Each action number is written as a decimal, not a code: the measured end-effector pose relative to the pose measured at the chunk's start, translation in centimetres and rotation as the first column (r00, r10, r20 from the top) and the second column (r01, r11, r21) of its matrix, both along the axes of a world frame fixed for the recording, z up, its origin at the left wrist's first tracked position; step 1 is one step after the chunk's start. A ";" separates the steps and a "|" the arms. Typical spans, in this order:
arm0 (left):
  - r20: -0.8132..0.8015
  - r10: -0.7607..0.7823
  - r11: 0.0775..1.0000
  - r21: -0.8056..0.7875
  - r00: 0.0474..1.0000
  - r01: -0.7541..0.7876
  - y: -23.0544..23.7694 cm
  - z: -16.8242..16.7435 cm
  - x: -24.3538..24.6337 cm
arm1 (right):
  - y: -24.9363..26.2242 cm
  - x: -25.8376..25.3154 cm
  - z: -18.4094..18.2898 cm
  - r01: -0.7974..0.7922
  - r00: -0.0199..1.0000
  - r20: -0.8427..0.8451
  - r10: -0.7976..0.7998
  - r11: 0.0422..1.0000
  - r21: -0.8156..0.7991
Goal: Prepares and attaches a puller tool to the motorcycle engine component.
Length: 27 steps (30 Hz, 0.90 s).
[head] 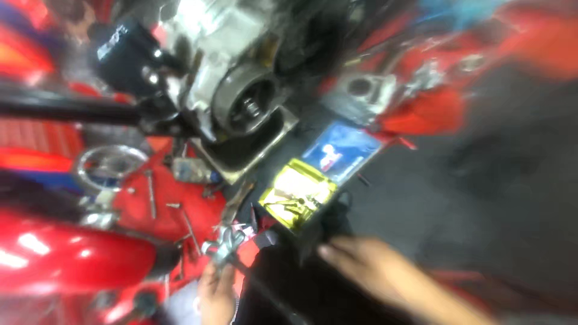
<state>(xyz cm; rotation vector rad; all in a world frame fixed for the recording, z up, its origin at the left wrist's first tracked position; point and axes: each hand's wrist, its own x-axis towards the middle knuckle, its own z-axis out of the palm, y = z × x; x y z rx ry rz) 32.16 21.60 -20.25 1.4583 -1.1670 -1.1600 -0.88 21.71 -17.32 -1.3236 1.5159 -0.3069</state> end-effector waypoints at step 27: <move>-0.240 0.147 0.869 0.495 0.960 -0.009 4.9 1.0 -2.5 | -16.4 6.6 -12.5 -0.662 0.363 -0.534 0.764 0.615 0.429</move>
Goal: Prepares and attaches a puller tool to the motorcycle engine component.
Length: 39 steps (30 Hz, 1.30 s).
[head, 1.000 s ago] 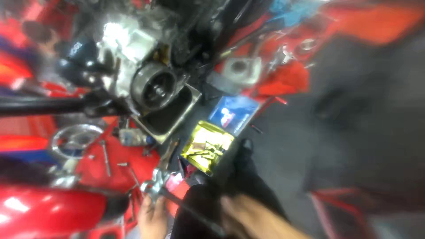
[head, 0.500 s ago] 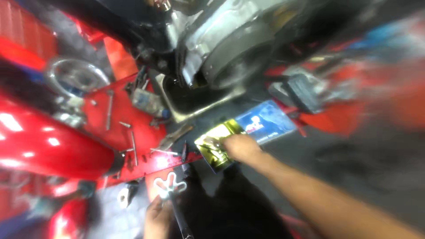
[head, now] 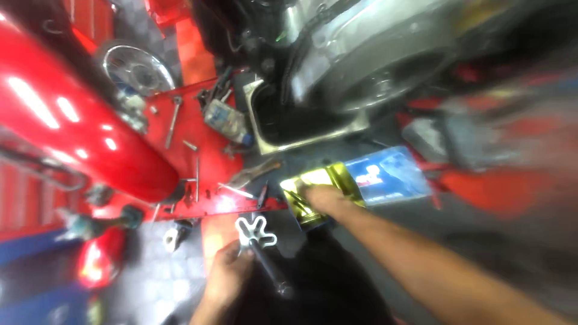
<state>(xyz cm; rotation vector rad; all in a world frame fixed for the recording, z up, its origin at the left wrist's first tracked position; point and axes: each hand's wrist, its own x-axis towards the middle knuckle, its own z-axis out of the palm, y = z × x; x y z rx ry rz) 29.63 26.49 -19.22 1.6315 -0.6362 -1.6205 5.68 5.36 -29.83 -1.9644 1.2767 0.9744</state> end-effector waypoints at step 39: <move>-0.336 -0.323 0.937 0.016 0.885 0.348 -5.1 2.1 1.1 | 3.4 -5.5 5.4 0.325 0.921 0.286 -0.265 0.926 -0.191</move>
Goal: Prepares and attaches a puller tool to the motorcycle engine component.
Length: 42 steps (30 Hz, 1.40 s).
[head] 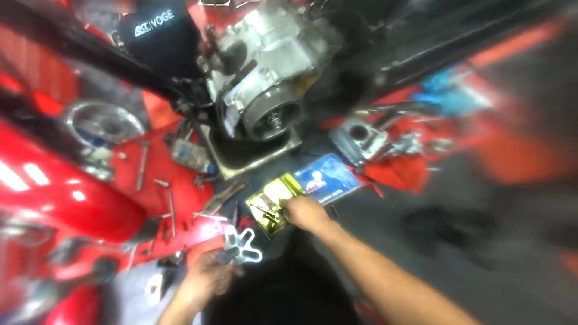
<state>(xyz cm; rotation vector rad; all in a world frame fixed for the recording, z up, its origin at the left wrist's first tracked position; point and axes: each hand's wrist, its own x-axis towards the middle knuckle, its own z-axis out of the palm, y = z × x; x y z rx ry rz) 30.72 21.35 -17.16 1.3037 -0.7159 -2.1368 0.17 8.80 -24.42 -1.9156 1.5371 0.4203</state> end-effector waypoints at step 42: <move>-0.058 0.599 0.801 0.044 0.799 -0.597 6.6 0.1 -2.7 | -4.8 5.2 -7.0 -0.800 0.483 -0.219 0.848 0.529 0.282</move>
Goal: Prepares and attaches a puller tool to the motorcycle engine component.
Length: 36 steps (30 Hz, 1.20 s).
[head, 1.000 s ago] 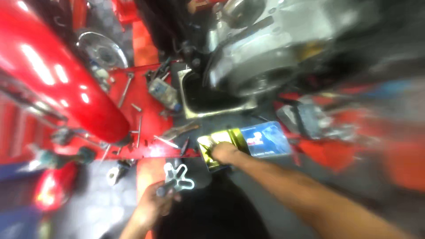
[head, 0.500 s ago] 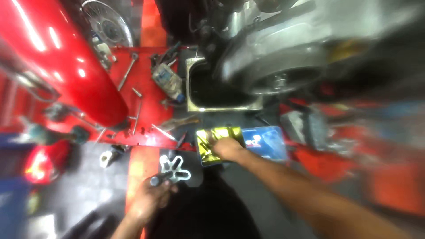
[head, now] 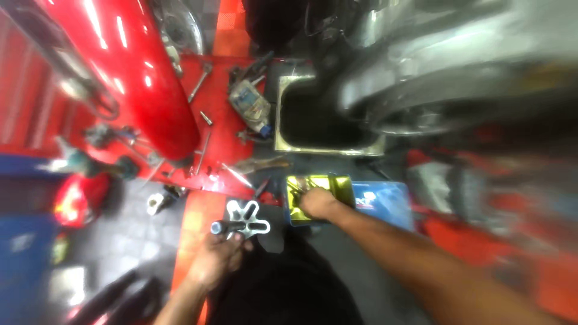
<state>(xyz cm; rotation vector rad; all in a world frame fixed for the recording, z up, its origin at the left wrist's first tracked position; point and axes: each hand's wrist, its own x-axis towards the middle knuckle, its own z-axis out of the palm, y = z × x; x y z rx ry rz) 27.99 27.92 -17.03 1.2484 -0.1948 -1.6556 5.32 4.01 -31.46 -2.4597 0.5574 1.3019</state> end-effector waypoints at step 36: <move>0.144 -0.540 0.833 -0.051 0.829 0.551 -9.3 1.0 -4.9 | 6.7 -6.2 21.8 0.901 0.184 0.561 -0.807 0.367 0.233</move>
